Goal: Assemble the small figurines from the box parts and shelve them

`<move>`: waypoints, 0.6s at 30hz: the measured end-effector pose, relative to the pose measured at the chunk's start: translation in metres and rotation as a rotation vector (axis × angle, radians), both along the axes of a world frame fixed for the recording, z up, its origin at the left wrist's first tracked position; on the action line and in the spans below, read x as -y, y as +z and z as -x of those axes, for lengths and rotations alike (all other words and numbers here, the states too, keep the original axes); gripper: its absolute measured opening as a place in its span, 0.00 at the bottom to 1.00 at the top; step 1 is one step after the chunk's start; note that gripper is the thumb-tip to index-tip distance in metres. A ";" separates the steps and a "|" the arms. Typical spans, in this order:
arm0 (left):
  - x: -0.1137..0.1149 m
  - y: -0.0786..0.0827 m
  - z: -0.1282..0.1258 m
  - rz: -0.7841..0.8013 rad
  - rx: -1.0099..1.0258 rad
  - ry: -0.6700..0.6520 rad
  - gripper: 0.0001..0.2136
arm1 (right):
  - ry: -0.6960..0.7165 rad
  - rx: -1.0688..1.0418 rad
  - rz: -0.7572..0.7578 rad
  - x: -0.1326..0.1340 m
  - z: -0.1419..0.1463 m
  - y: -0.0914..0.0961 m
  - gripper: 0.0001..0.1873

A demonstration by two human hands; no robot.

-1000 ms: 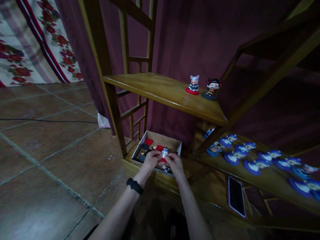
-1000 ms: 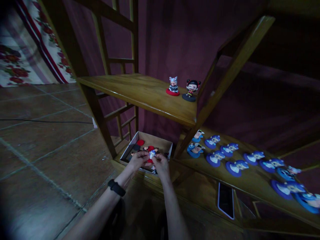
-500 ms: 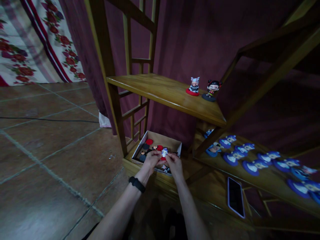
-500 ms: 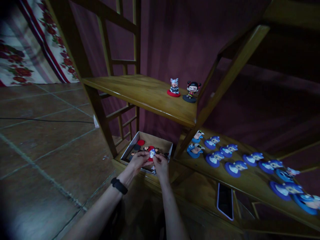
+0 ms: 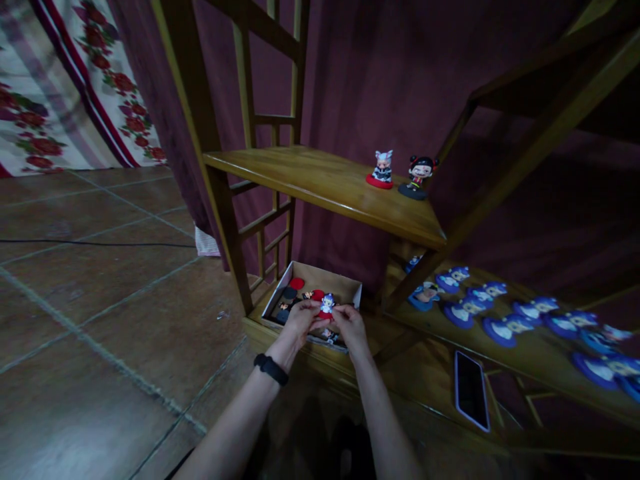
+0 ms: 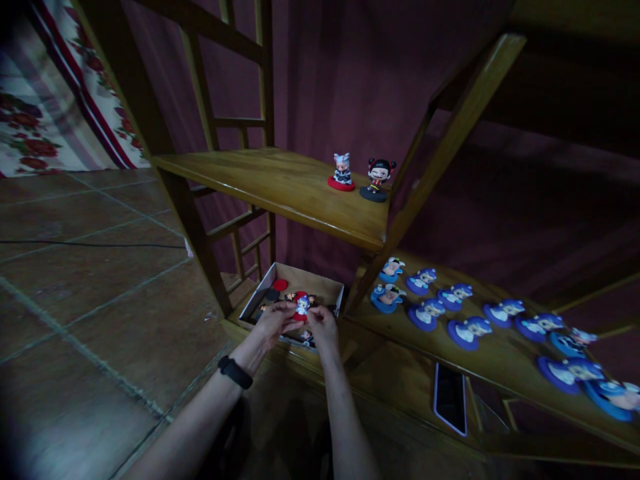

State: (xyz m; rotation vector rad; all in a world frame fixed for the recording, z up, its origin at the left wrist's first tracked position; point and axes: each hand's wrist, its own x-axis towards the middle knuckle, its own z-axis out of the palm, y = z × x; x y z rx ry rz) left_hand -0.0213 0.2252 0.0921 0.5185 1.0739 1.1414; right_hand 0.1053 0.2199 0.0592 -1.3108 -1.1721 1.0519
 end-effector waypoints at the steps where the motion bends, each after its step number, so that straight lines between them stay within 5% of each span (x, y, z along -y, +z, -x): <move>1: 0.000 0.000 0.000 -0.008 -0.001 0.001 0.05 | -0.005 0.007 -0.007 0.000 0.000 0.001 0.08; 9: 0.007 0.001 -0.006 -0.144 -0.014 -0.019 0.09 | 0.122 -0.102 -0.107 0.001 0.001 0.008 0.16; 14: 0.006 0.001 -0.008 -0.245 0.032 0.026 0.17 | 0.088 0.095 -0.198 0.003 -0.002 0.010 0.14; 18: 0.002 0.002 -0.005 -0.227 0.066 0.017 0.12 | 0.033 0.282 -0.302 0.009 -0.003 0.021 0.14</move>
